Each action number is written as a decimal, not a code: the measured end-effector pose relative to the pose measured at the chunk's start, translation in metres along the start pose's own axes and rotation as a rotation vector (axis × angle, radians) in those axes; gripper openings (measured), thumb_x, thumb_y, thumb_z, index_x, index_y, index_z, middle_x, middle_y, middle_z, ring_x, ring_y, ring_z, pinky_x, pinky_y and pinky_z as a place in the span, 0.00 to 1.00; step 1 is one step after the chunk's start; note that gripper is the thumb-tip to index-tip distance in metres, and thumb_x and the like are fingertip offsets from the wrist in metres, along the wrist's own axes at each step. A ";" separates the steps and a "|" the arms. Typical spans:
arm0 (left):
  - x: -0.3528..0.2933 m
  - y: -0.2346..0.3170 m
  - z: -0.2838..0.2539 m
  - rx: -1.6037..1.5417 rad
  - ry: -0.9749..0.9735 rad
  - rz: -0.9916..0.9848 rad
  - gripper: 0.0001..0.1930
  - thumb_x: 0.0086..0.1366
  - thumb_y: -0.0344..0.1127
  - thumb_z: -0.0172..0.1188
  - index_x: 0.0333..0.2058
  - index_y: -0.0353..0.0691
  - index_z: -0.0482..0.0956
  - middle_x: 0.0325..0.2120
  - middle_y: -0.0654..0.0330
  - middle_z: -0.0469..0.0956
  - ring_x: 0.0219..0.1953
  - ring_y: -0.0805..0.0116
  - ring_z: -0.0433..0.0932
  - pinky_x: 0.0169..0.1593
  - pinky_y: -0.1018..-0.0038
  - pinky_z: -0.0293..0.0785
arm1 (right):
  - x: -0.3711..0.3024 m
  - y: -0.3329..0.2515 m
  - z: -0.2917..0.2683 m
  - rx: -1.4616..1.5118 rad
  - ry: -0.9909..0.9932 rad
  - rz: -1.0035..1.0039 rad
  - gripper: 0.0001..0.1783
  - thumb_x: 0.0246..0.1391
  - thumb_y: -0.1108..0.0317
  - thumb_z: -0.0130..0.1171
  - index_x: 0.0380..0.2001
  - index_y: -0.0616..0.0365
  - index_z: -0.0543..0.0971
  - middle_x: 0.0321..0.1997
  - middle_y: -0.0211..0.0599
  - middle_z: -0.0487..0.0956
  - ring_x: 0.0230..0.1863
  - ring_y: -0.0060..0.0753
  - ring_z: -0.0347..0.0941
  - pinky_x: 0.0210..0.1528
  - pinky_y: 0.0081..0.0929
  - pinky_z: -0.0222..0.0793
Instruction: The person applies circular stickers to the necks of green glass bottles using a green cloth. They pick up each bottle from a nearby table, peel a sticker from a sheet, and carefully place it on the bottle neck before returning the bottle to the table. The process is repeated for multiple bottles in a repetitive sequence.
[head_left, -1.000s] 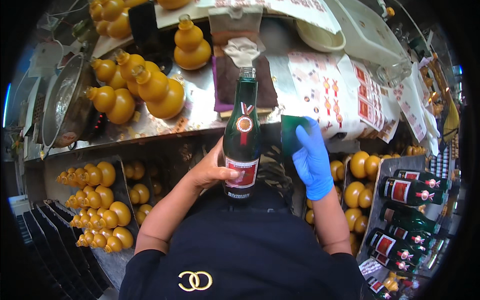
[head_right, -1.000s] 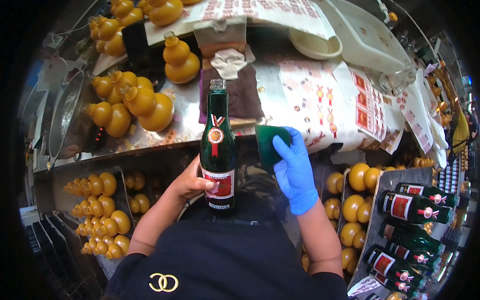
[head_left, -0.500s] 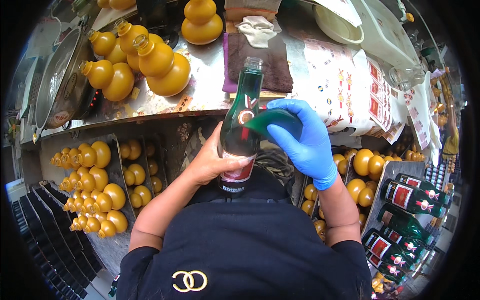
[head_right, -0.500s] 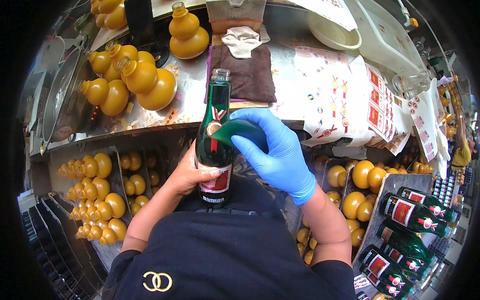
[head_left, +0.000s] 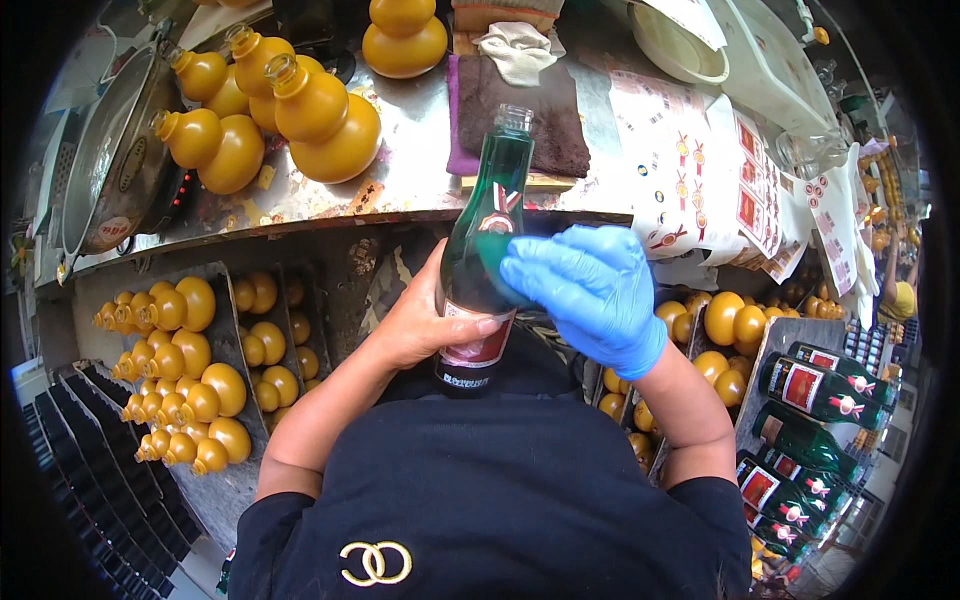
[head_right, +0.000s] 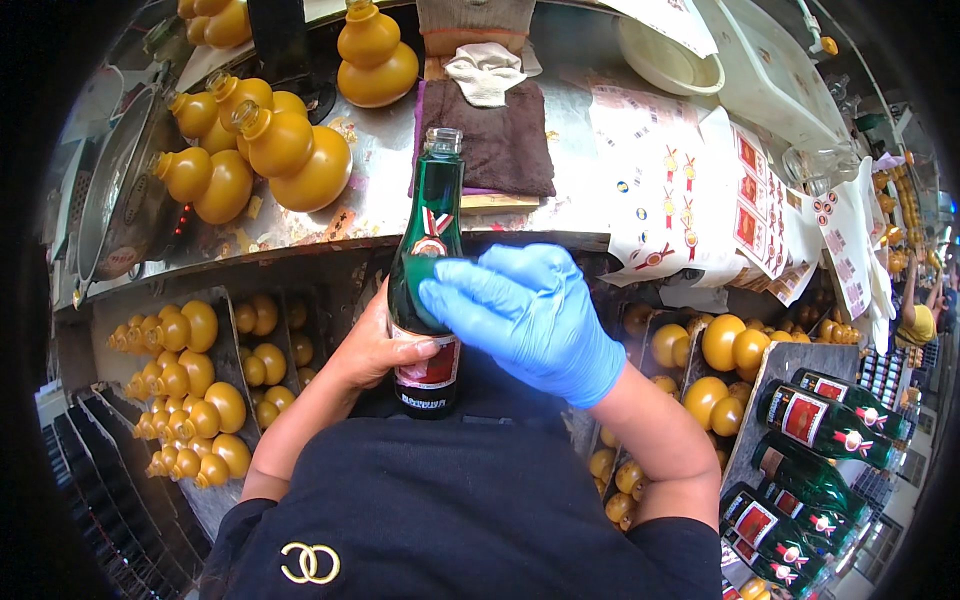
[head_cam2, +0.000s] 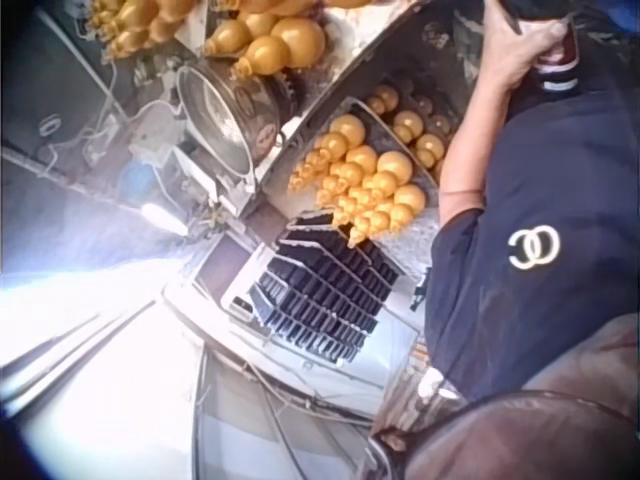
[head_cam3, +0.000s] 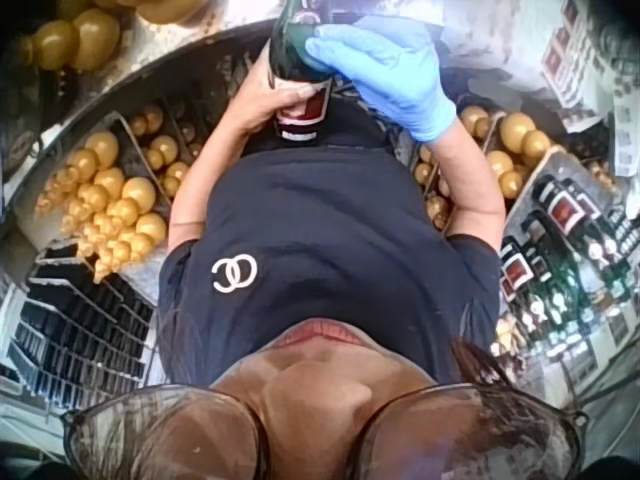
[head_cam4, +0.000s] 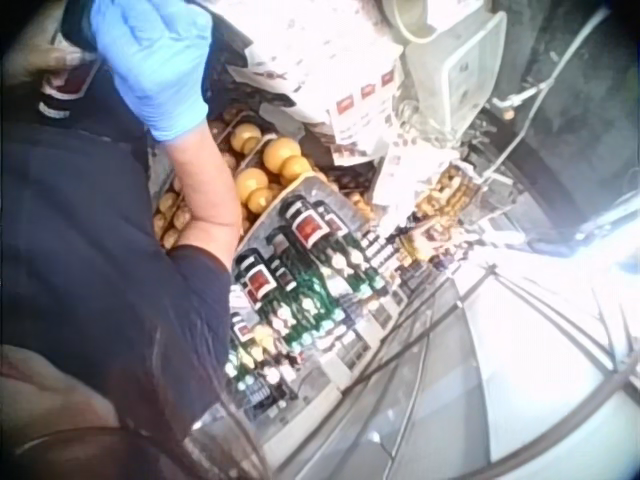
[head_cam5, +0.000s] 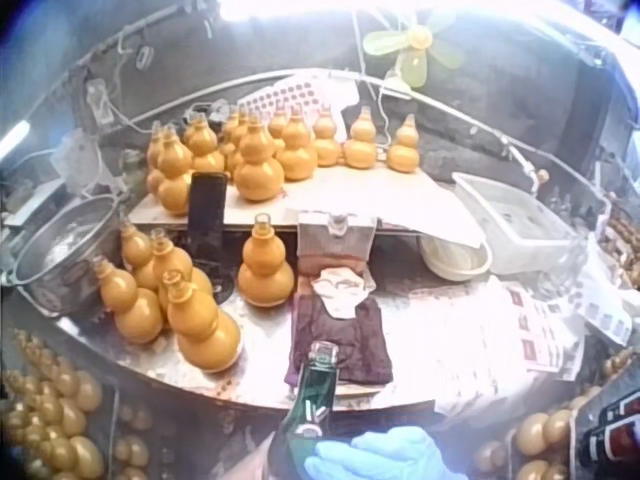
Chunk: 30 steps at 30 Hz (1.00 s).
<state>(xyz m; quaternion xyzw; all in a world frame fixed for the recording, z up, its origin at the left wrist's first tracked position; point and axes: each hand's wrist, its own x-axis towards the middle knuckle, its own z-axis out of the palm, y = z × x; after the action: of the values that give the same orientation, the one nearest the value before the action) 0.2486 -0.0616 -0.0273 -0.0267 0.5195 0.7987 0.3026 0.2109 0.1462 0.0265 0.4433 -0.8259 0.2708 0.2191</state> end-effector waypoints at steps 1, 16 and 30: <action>0.000 -0.002 -0.002 -0.005 0.007 -0.015 0.46 0.48 0.39 0.72 0.63 0.38 0.55 0.56 0.55 0.66 0.58 0.65 0.66 0.62 0.65 0.60 | 0.000 -0.003 0.000 0.060 -0.003 0.016 0.17 0.37 0.71 0.63 0.36 0.51 0.82 0.40 0.27 0.81 0.28 0.26 0.72 0.27 0.25 0.66; 0.000 0.002 -0.004 -0.020 -0.034 -0.001 0.49 0.48 0.40 0.73 0.64 0.38 0.52 0.56 0.55 0.65 0.59 0.65 0.65 0.63 0.65 0.60 | 0.006 0.026 0.003 1.240 0.037 1.171 0.17 0.59 0.56 0.57 0.40 0.61 0.77 0.33 0.32 0.80 0.32 0.17 0.74 0.36 0.16 0.69; 0.023 0.024 -0.015 0.255 0.040 0.137 0.35 0.65 0.53 0.55 0.61 0.36 0.57 0.51 0.53 0.69 0.55 0.67 0.67 0.60 0.69 0.61 | 0.006 0.017 0.044 1.276 -0.428 1.015 0.28 0.47 0.63 0.69 0.50 0.63 0.74 0.42 0.30 0.79 0.41 0.16 0.72 0.46 0.21 0.70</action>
<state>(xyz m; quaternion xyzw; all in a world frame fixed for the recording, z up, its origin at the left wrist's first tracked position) 0.2130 -0.0705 -0.0233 0.0314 0.6232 0.7443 0.2380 0.1882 0.1220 -0.0069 0.0987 -0.6371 0.6615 -0.3831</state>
